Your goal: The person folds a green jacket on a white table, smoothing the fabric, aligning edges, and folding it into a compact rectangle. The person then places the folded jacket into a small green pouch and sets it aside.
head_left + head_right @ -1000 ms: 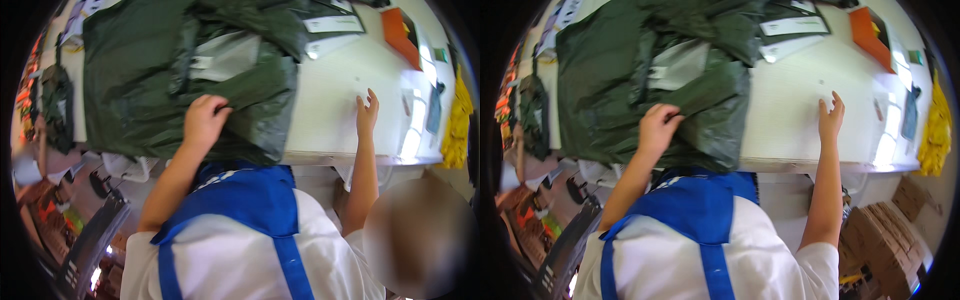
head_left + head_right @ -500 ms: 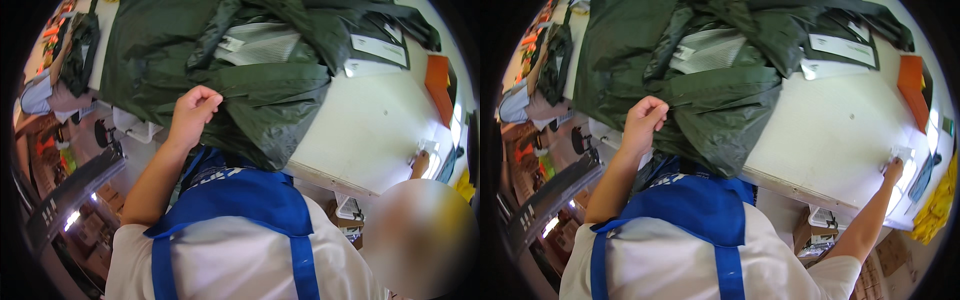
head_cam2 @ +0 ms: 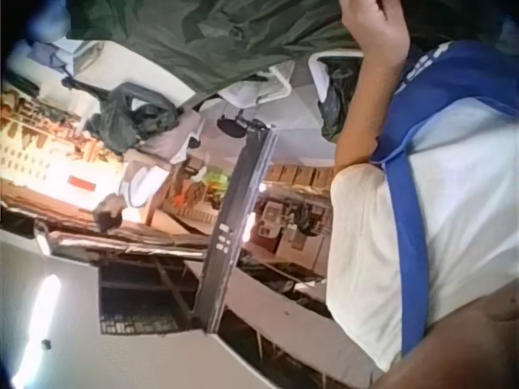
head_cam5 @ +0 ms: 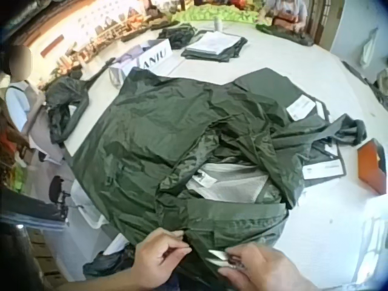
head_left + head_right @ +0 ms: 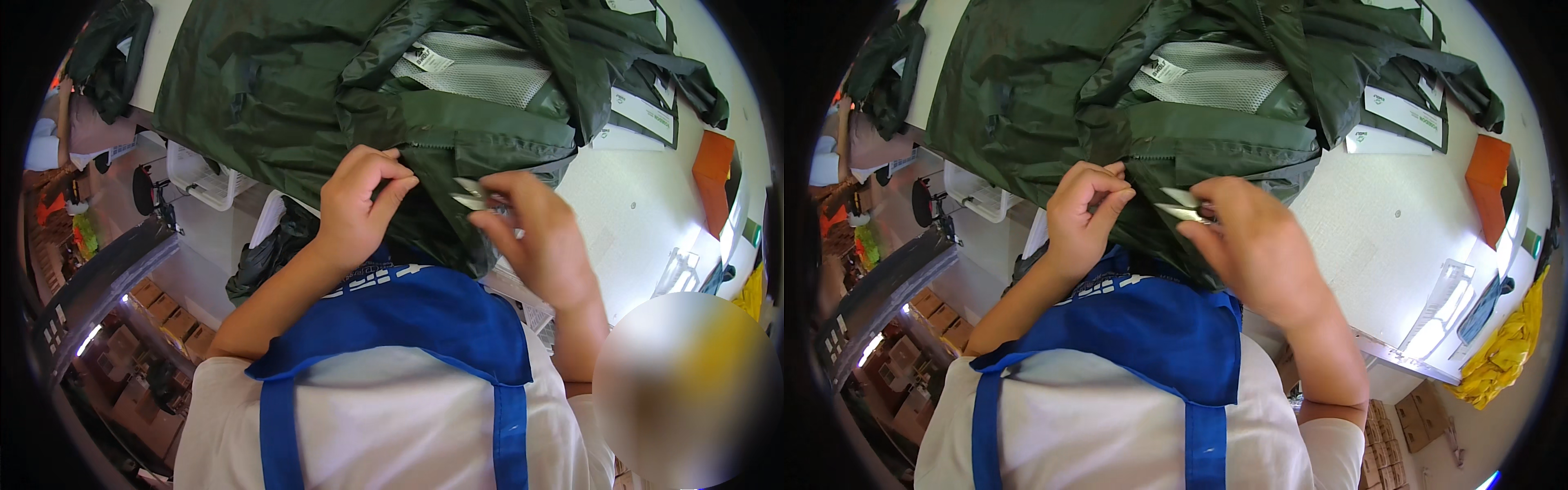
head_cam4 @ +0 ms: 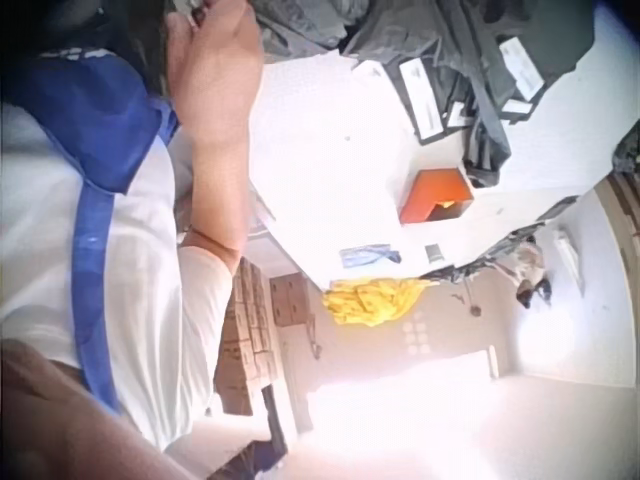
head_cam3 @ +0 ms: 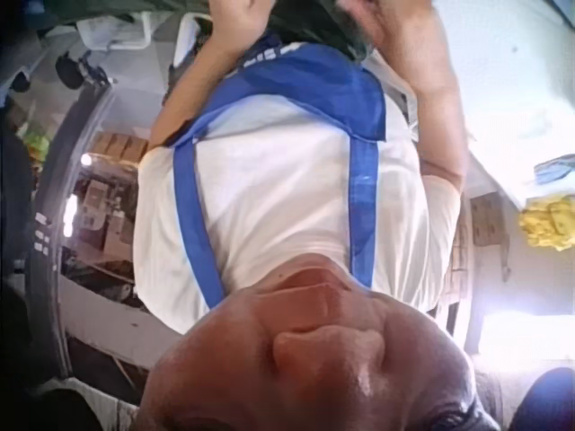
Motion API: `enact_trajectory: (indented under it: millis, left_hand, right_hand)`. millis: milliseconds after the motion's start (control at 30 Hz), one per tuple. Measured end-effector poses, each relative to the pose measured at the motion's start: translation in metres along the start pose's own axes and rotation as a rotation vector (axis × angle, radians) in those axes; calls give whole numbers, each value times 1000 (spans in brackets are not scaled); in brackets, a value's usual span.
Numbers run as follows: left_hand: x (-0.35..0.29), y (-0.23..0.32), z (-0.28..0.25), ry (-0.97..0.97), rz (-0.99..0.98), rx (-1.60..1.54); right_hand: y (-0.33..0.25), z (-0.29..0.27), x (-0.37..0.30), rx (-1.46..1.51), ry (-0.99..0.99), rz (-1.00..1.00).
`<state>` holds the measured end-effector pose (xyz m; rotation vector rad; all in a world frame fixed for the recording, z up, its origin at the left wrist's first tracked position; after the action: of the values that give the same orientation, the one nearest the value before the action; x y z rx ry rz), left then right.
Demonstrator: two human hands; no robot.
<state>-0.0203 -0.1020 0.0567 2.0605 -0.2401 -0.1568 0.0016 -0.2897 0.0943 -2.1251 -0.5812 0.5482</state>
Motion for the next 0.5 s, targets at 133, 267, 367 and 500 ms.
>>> enact_trajectory:
  millis: [133, 267, 367, 500]
  left_hand:
    - [3, 5, 1, 34, 104, 5]
    - [1, 7, 0, 60, 115, 31]
    - [0, 6, -2, 63, 114, 73]
    - [0, 4, -2, 65, 114, 64]
  right_hand:
    - [-11, 21, 22, -317, 74, -82]
    - [-9, 32, 31, -351, 172, -103]
    - [-6, 37, 34, -321, 227, -123]
    - [-4, 42, 42, -277, 241, -131]
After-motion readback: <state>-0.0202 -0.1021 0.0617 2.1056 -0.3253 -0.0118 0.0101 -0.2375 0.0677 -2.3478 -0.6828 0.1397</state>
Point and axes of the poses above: each hand's wrist, its own x-axis towards the middle knuckle, its own z-axis out of the palm, y = z × x, the point moved 7 cm from there along x, towards the middle knuckle, and after that the axes turned 11 degrees about -y, right-handed, at the moved point
